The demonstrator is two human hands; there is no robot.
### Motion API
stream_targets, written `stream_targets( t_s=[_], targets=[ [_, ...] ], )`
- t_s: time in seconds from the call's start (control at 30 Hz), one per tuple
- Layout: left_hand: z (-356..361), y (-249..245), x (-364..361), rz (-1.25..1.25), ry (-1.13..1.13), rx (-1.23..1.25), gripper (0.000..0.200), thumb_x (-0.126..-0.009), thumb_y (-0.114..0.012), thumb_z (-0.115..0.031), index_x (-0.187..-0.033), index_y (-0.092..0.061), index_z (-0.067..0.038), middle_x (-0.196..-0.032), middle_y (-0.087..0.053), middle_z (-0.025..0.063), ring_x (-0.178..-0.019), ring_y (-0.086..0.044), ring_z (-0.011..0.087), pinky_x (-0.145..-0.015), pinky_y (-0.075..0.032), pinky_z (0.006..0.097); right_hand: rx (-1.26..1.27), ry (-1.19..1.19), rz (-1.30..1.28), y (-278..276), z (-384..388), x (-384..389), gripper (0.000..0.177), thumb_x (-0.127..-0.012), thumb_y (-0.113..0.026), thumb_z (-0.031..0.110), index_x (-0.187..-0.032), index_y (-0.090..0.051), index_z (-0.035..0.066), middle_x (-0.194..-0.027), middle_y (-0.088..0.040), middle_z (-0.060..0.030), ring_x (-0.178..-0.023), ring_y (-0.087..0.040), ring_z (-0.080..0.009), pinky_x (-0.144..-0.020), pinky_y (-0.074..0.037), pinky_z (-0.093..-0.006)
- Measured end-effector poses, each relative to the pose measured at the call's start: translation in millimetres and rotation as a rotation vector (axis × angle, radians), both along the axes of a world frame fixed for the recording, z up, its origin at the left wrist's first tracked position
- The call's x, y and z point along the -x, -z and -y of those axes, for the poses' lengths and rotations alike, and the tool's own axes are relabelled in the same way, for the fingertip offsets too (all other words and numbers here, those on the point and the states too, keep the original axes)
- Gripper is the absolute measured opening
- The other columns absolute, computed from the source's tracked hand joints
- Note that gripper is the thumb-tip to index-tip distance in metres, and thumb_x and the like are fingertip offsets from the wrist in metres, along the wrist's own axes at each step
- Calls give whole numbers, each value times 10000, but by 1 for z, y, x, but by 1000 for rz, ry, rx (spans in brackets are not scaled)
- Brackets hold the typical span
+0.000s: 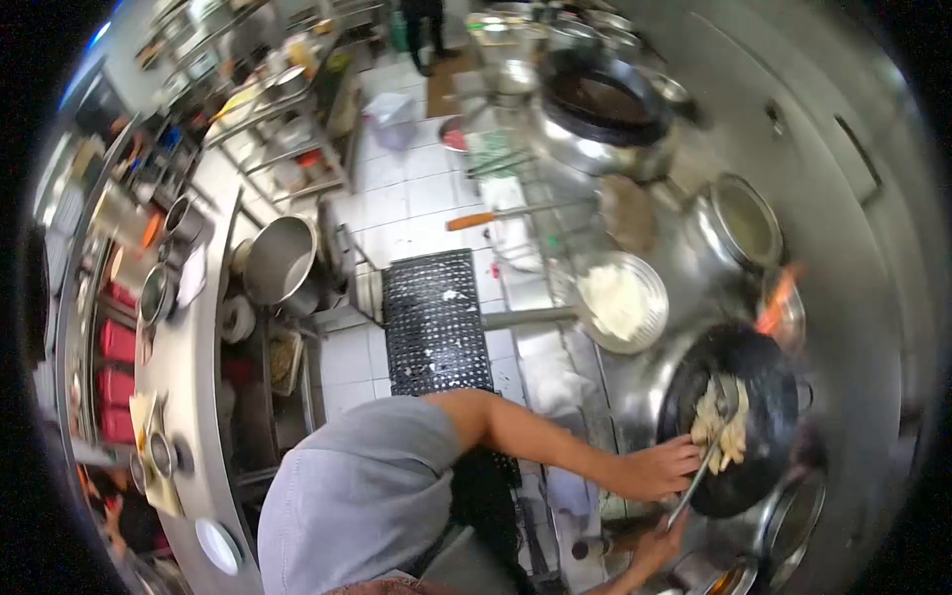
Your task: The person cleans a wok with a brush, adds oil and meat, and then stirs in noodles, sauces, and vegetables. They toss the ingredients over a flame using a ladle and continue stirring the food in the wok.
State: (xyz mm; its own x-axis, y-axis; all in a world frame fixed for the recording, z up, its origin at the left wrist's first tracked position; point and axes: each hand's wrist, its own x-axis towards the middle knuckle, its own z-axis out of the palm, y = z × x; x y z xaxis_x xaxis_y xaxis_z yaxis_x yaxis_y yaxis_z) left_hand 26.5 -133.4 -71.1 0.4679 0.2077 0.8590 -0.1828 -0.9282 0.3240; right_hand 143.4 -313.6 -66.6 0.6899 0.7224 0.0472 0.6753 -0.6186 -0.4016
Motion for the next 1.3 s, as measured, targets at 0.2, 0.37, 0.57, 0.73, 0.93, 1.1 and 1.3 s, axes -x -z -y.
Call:
stream_targets(
  t_s=[0.2, 0.37, 0.57, 0.73, 0.93, 1.1, 1.3],
  targets=[
    [-47, 38, -74, -435, 123, 29, 334, -713, -623, -352, -683, -693, -27, -643, -642, 153, -642, -653, 333, -584, -507, 450, 237, -148, 783, -25, 107, -17, 322, -796, -562, 241, -1085, -593, 103, -801, -612, -99, -673, -575, -288, -599, -456, -398],
    [-57, 9, -68, -921, 230, 171, 290, -695, -537, -320, -729, -719, -96, -796, -693, 138, -755, -667, 314, -680, -535, 446, 280, 348, 67, -115, 71, 80, 465, -878, -525, -13, -1339, -469, -7, -1263, -557, -242, -1149, -559, -315, -956, -416, -357],
    [-58, 0, -64, -1062, 164, 127, 342, -786, -504, -350, -829, -741, -106, -896, -711, 106, -879, -681, 281, -773, -515, 427, 435, 361, 144, -109, 70, 100, 478, -858, -573, 116, -1324, -517, 209, -831, -638, -233, -764, -622, -398, -669, -465, -500],
    [-38, -11, -41, -916, 176, 151, 394, -869, -473, -366, -708, -711, -96, -727, -667, 175, -769, -659, 361, -735, -521, 476, 199, 297, 102, -69, 51, 87, 429, -879, -578, 176, -1306, -533, 181, -903, -644, -240, -823, -625, -429, -721, -498, -495],
    [-21, -69, -11, -680, 244, -11, 389, -853, -505, -345, -654, -682, -62, -673, -656, 162, -629, -647, 357, -614, -521, 481, 354, 267, 13, -155, 77, 86, 458, -843, -597, 129, -1295, -555, 196, -936, -648, -215, -868, -628, -394, -757, -487, -446],
    [-29, 9, -35, -642, 100, 31, 371, -840, -506, -343, -633, -686, -93, -642, -652, 149, -613, -655, 338, -568, -521, 473, 241, 194, 162, -64, 31, 34, 428, -865, -568, 155, -1290, -552, 196, -889, -629, -259, -894, -600, -415, -767, -455, -505],
    [-15, 7, 30, -631, 190, -2, 338, -797, -575, -300, -528, -636, -105, -550, -609, 147, -491, -613, 324, -490, -497, 444, 107, 288, 23, -80, 68, 49, 421, -878, -591, 137, -1296, -541, 112, -1022, -637, -238, -915, -648, -349, -765, -487, -387]
  ],
)
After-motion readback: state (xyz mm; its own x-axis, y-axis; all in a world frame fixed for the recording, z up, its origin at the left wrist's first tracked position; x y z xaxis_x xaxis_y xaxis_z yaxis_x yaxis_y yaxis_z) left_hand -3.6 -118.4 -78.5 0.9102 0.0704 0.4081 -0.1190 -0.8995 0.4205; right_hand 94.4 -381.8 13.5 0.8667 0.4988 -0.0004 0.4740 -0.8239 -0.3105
